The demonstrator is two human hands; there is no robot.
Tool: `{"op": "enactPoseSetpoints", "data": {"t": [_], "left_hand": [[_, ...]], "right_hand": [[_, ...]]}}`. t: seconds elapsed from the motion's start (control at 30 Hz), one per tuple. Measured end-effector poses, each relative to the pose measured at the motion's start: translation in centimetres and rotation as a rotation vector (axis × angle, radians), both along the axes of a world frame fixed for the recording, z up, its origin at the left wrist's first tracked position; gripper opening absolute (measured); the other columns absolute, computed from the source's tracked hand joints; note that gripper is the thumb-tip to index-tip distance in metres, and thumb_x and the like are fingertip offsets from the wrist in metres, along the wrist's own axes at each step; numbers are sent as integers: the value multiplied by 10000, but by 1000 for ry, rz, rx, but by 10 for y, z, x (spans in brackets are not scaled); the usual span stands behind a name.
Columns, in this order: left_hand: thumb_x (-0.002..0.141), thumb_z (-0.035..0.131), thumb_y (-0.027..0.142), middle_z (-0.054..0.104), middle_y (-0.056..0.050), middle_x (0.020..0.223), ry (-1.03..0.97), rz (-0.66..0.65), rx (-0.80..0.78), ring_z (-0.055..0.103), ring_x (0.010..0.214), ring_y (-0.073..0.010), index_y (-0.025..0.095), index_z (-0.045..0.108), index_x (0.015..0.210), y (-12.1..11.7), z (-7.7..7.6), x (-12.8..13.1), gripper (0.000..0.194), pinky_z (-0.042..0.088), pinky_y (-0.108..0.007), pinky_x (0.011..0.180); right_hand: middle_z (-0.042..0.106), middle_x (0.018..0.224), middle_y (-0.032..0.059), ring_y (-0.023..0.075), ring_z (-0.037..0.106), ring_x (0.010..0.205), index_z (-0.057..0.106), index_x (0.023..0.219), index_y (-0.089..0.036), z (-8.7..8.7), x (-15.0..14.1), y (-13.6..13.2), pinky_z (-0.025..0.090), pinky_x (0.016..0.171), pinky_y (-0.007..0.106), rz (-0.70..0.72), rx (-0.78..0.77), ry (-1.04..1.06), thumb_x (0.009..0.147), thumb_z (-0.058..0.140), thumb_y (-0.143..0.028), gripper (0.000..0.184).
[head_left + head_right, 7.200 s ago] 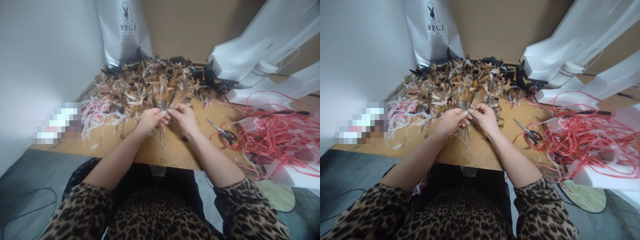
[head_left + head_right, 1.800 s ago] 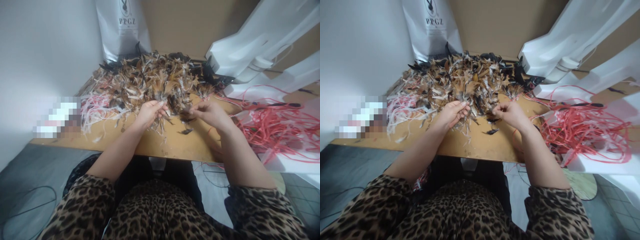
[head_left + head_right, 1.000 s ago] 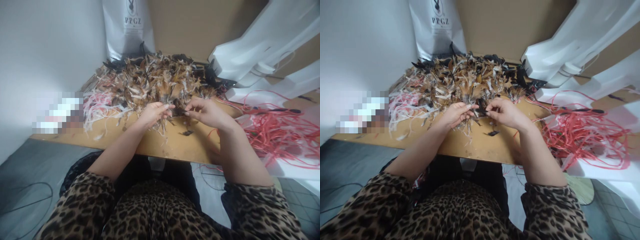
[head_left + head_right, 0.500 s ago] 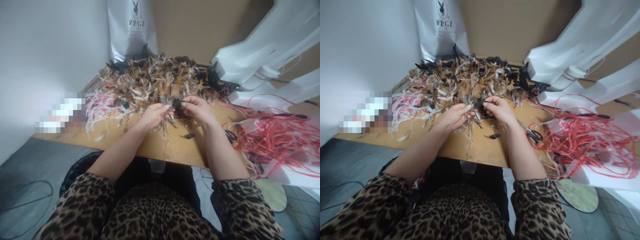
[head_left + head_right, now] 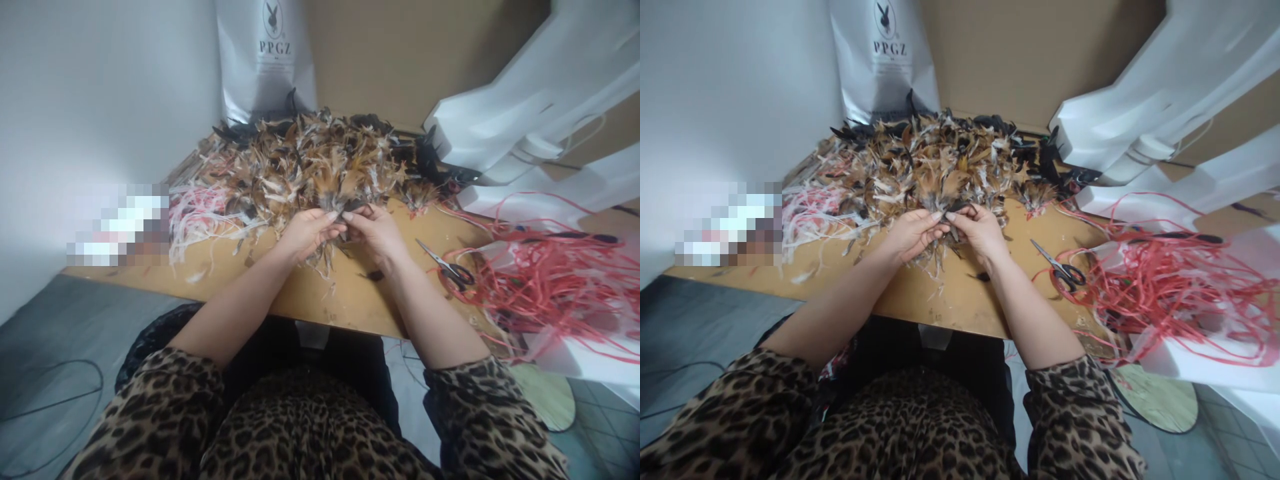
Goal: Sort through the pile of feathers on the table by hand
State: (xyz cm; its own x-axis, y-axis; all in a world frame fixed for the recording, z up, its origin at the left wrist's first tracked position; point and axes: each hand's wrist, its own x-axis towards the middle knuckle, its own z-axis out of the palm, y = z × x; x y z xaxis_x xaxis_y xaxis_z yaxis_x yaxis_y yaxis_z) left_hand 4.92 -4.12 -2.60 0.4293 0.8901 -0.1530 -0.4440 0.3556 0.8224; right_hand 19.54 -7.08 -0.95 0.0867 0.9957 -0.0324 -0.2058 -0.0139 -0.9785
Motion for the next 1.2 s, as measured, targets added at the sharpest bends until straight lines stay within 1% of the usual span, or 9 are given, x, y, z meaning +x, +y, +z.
{"op": "enactPoseSetpoints", "data": {"t": [0.07, 0.2, 0.43, 0.57, 0.73, 0.87, 0.97, 1.07, 1.2], "left_hand": [[866, 674, 150, 718, -59, 693, 3, -11, 0, 663, 593, -57, 76, 682, 762, -1, 1, 0, 128, 514, -153, 625], [875, 656, 138, 744, -81, 765, 11, -36, -7, 665, 610, -58, 65, 689, 776, -2, 2, -2, 128, 513, -163, 629], [908, 594, 108, 735, -78, 736, 27, -72, -12, 662, 585, -66, 60, 688, 768, -5, 3, -2, 176, 478, -162, 558], [911, 589, 104, 732, -73, 730, 37, -80, -16, 654, 581, -60, 63, 687, 770, -4, 3, -2, 176, 470, -159, 556], [919, 560, 81, 724, -66, 712, 3, -88, -19, 653, 569, -57, 57, 687, 779, -3, 1, -2, 190, 464, -150, 534], [921, 546, 65, 711, -52, 685, 18, -78, -35, 640, 542, -51, 56, 677, 782, -4, 4, -1, 192, 456, -145, 519], [920, 547, 66, 697, -41, 660, 28, -64, -31, 626, 522, -45, 58, 670, 767, -4, 5, -1, 197, 445, -143, 503], [915, 558, 76, 693, -37, 660, 32, -50, -1, 617, 517, -42, 61, 671, 755, -3, 2, -1, 197, 440, -145, 499], [886, 626, 130, 700, -38, 684, 48, -44, 60, 611, 533, -45, 73, 675, 747, -2, -1, -2, 158, 448, -159, 527]], "right_hand": [[524, 492, -76, 39, 381, 413, 518, 647, -188, 0, 0, 0, 266, 418, 192, -35, 4, -7, 459, 910, -470, 518], [465, 446, -83, 41, 346, 401, 510, 624, -195, 2, 2, 0, 247, 410, 194, -61, 38, -36, 528, 875, -502, 487], [445, 450, -81, 53, 340, 418, 510, 634, -206, 2, -3, -3, 251, 431, 213, -133, 133, -133, 607, 813, -519, 437], [465, 472, -77, 59, 343, 435, 506, 655, -212, 2, -6, -4, 266, 442, 220, -150, 160, -151, 630, 797, -522, 426], [512, 497, -73, 54, 371, 434, 519, 668, -206, 1, -7, -5, 282, 446, 213, -147, 181, -93, 610, 825, -500, 429], [561, 532, -62, 48, 380, 437, 526, 666, -200, 1, -9, -5, 286, 443, 205, -155, 181, -89, 586, 833, -511, 444], [535, 508, -71, 46, 371, 434, 531, 661, -199, 0, -9, -4, 277, 441, 202, -154, 163, -91, 596, 828, -501, 428], [514, 487, -76, 46, 371, 430, 557, 664, -191, -2, -9, -4, 274, 446, 203, -154, 149, -84, 600, 827, -477, 399], [526, 514, -77, 47, 390, 454, 570, 668, -188, -3, -10, -4, 291, 461, 205, -172, 156, -100, 587, 826, -441, 369]]}}
